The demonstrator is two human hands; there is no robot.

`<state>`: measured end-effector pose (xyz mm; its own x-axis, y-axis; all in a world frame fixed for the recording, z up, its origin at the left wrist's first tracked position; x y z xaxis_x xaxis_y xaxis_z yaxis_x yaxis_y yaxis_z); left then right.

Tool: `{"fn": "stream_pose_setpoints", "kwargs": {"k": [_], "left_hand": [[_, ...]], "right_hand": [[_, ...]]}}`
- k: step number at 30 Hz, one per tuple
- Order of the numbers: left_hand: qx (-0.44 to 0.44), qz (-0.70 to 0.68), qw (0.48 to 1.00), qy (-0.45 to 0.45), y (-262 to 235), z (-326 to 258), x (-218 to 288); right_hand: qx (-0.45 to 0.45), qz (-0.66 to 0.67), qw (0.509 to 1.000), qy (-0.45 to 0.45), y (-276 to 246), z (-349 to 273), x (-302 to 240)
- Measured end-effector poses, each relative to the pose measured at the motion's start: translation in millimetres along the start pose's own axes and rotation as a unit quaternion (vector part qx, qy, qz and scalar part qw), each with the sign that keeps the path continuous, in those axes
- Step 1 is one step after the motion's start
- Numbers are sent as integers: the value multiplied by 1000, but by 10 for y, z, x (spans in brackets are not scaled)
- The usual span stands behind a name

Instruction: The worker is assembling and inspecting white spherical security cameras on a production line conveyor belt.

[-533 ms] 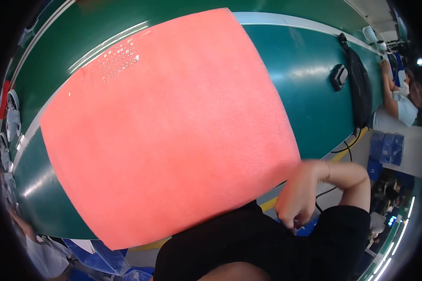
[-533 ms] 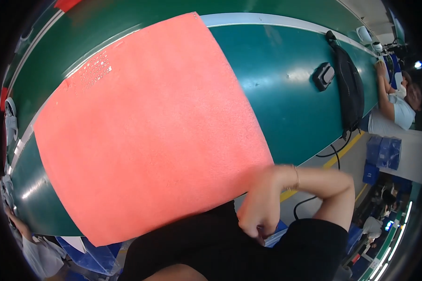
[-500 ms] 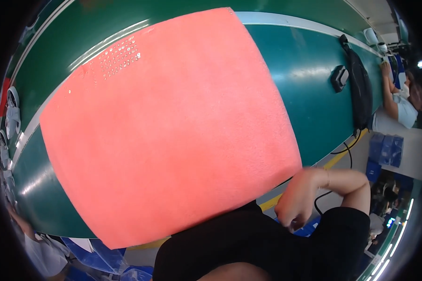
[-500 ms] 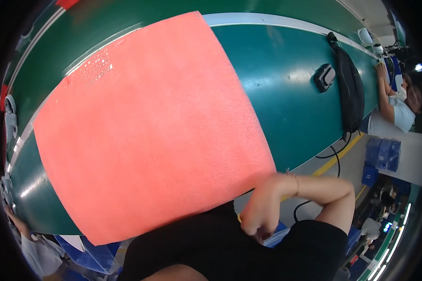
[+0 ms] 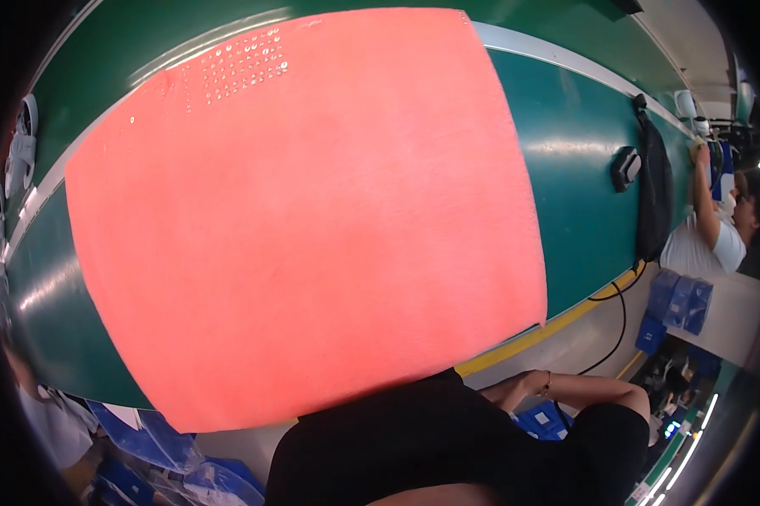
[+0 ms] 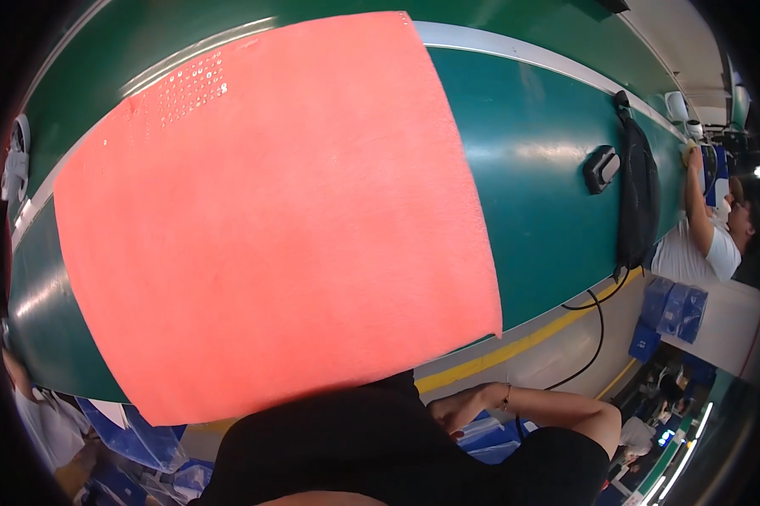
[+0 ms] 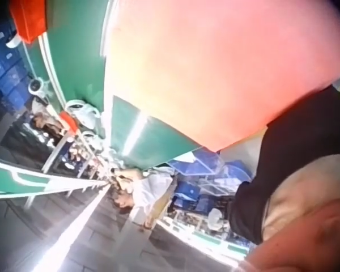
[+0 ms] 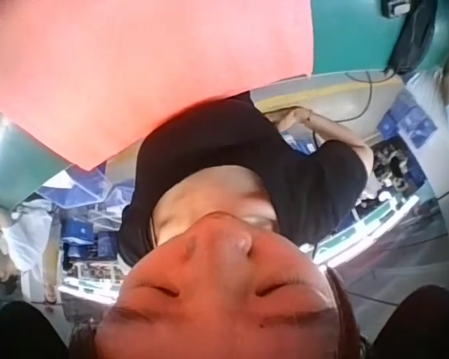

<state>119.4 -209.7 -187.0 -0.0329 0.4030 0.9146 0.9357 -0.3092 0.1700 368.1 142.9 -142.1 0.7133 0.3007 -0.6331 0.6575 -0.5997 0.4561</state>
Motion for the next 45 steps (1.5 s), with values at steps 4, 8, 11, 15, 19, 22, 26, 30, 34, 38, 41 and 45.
{"fn": "stream_pose_setpoints", "kwargs": {"k": [4,8,11,15,19,22,26,30,34,38,41,45], "left_hand": [[54,-14,998,-3,122,-127,5],[90,-23,995,24,199,-24,-26],[130,-26,991,22,223,-77,-60],[-136,40,981,-131,-17,-340,530],[94,75,987,-107,-990,-447,1971],[279,165,932,164,-979,-505,2441],[166,361,894,207,-1479,-114,2435],[200,552,794,156,-1968,459,3050],[316,564,745,161,-2555,971,2813],[404,507,733,206,-2727,1236,2401],[410,523,727,173,-2782,1346,2424],[404,494,743,204,-2845,1259,2288]], "right_hand": [[80,-125,987,56,-368,104,-329],[53,-201,976,59,-235,231,308],[-24,-28,999,-18,-531,-26,-313],[-130,-314,934,106,-436,-525,-1064],[-105,-352,919,140,-762,-847,-1766],[102,-360,927,28,-862,-1145,-2261],[275,-450,849,-40,-1226,-1108,-2581],[382,-617,687,-39,-1667,-933,-3266],[492,-609,609,-129,-1990,-542,-3796],[513,-515,649,-225,-2325,-276,-3683],[623,-342,615,-342,-2490,-51,-3357],[589,-481,504,-410,-2234,70,-3504]]}}
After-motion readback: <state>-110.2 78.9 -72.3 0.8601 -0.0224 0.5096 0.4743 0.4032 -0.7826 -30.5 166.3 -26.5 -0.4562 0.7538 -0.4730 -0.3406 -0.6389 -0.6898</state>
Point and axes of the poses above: each hand's wrist, its own z-axis towards the middle knuckle, its own y-axis out of the palm, x = y × z, the point moved 2 cm from there along z, towards the middle knuckle, and after that the axes turned 14 degrees about y, right-handed, at the moved point
